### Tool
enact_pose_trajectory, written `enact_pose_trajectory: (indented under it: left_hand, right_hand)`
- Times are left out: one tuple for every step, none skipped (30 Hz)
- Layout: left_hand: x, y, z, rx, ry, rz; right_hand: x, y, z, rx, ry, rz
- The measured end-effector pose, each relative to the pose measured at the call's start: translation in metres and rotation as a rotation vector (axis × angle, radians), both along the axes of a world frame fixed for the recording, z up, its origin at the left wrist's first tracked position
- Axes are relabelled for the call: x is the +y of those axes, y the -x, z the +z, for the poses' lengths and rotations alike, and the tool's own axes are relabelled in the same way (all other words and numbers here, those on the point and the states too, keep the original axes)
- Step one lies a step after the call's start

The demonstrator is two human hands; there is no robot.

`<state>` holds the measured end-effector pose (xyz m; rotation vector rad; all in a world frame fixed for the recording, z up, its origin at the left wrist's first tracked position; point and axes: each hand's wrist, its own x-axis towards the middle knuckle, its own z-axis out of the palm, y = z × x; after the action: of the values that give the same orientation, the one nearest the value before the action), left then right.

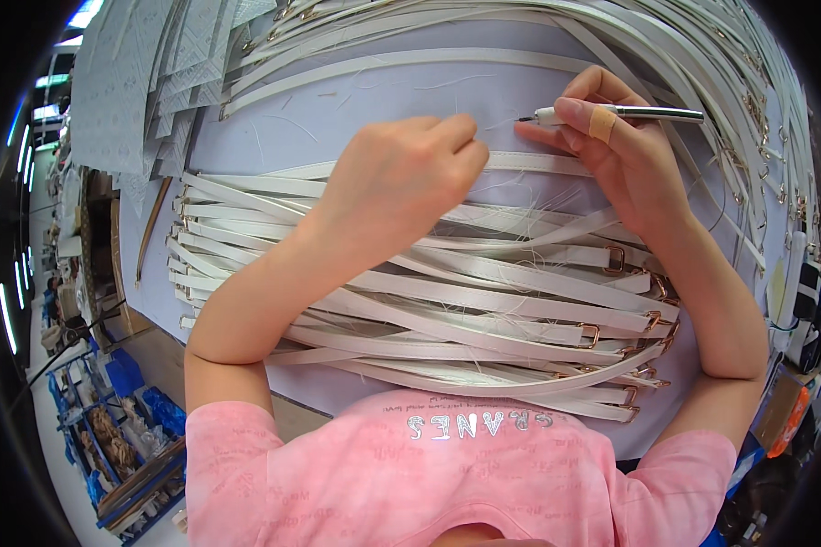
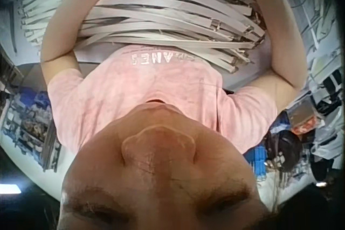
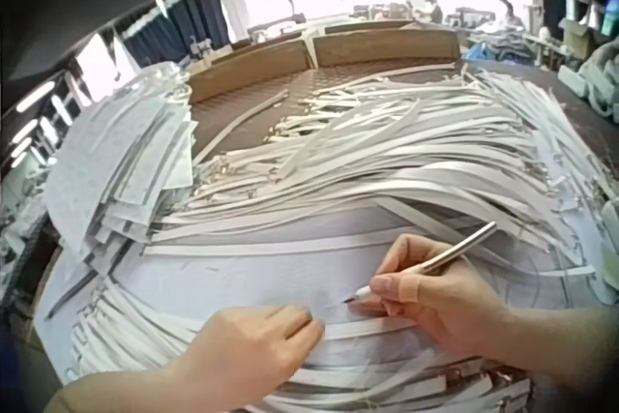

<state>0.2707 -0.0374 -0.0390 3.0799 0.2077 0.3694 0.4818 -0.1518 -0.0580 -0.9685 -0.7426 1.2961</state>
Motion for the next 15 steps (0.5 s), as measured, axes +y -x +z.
enact_pose_trajectory:
  left_hand:
    - [-0.005,-0.002,0.002,0.025,-0.044,0.009]
    - [-0.010,-0.003,0.005,0.052,-0.096,0.026]
    - [-0.013,-0.005,0.006,0.079,-0.147,0.044]
    - [-0.014,-0.006,0.004,0.082,-0.152,0.057]
    - [-0.013,-0.007,-0.002,0.065,-0.093,0.089]
    - [-0.010,-0.007,-0.008,0.046,-0.034,0.121]
    - [-0.007,-0.008,-0.011,0.023,0.031,0.141]
    - [0.002,-0.008,-0.010,0.022,0.028,0.148]
    - [0.015,-0.006,-0.010,-0.075,0.099,0.202]
    - [0.026,-0.005,-0.011,-0.172,0.179,0.247]
    - [0.032,-0.003,-0.011,-0.268,0.258,0.290]
    - [0.034,-0.002,-0.009,-0.269,0.263,0.280]
    - [0.036,-0.002,-0.005,-0.234,0.318,0.253]
    - [0.036,-0.002,0.000,-0.198,0.373,0.225]
    - [0.035,-0.001,0.002,-0.160,0.424,0.204]
  right_hand:
    - [-0.001,0.000,0.000,-0.005,0.009,-0.006]
    - [0.001,0.001,0.000,-0.007,0.012,-0.004]
    - [0.003,0.002,-0.001,-0.010,0.014,0.000]
    - [0.002,0.001,-0.001,-0.009,0.008,0.013]
    - [0.000,-0.001,-0.003,0.013,-0.001,0.012]
    - [-0.002,-0.003,-0.005,0.035,-0.010,0.012]
    - [-0.003,-0.003,-0.005,0.053,-0.011,0.000]
    - [-0.001,-0.002,-0.004,0.052,-0.014,0.007]
    - [0.002,-0.001,-0.004,0.052,-0.023,0.010]
    - [0.002,0.000,-0.004,0.049,-0.023,0.004]
    - [0.001,0.000,-0.004,0.047,-0.024,-0.003]
    - [0.001,-0.001,-0.004,0.044,-0.021,-0.014]
    - [0.001,-0.001,-0.005,0.045,-0.019,-0.015]
    - [0.002,-0.001,-0.005,0.047,-0.016,-0.017]
    - [0.002,-0.001,-0.005,0.052,-0.016,-0.012]
